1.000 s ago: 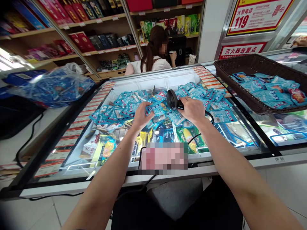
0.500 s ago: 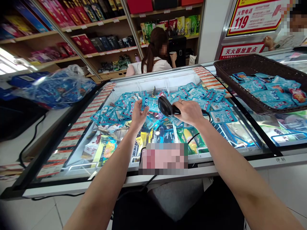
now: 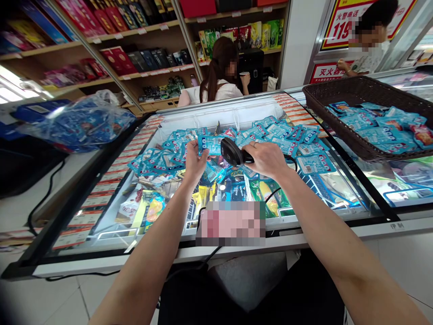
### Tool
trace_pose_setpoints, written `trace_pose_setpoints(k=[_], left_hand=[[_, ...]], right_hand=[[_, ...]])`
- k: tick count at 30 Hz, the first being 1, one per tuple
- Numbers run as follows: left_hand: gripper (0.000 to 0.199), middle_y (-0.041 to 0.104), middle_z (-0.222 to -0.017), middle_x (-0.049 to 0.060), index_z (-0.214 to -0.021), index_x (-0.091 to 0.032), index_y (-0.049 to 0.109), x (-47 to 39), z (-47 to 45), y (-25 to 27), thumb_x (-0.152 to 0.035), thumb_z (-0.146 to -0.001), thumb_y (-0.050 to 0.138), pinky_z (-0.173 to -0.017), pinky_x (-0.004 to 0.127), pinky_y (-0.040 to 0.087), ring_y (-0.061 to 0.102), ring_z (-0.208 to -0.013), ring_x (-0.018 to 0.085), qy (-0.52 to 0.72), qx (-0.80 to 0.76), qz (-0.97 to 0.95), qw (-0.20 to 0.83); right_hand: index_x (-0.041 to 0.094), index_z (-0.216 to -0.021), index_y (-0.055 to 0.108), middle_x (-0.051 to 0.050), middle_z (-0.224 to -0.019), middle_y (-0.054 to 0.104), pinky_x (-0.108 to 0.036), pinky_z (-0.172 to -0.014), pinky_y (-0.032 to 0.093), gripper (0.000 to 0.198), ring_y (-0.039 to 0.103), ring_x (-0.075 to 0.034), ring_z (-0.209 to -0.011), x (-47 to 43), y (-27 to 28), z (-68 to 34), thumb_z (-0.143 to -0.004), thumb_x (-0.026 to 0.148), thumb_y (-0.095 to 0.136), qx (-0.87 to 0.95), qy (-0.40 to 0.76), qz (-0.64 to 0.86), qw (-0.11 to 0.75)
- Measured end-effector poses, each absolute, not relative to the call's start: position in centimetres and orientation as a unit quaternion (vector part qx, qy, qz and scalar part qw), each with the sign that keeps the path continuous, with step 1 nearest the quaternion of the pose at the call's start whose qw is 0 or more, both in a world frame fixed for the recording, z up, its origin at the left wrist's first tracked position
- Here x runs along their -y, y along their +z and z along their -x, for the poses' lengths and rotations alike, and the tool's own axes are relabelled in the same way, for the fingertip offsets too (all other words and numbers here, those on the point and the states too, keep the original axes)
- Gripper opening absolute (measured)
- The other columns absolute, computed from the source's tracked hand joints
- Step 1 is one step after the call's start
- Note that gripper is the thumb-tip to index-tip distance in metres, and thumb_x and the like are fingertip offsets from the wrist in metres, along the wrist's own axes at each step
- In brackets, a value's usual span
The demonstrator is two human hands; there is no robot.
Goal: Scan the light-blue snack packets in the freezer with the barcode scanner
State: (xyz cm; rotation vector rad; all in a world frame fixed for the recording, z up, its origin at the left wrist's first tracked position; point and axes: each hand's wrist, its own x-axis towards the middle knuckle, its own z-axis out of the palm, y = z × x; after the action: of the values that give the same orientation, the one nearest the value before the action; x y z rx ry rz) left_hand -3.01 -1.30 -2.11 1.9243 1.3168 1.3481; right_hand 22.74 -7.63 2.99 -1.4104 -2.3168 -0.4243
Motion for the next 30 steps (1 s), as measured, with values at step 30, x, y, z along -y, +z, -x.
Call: trace_pose_setpoints(k=[30], left_hand=[[0.044,0.058,-0.103,0.011,-0.126,-0.02,0.03,2.8,2.7,-0.5,-0.044,-0.091,0.038,-0.079,0.033,0.047,0.06,-0.095,0.019,0.499,-0.523,-0.69,0.021]], right_hand=[[0.022,-0.109,0.06,-0.005,-0.095,0.066,-0.029,-0.063,0.031,0.032,0.058,-0.019,-0.08,7.4,2.9,-23.3,-0.082,0.036,0.049,0.795,-0.155,0.547,0.211]])
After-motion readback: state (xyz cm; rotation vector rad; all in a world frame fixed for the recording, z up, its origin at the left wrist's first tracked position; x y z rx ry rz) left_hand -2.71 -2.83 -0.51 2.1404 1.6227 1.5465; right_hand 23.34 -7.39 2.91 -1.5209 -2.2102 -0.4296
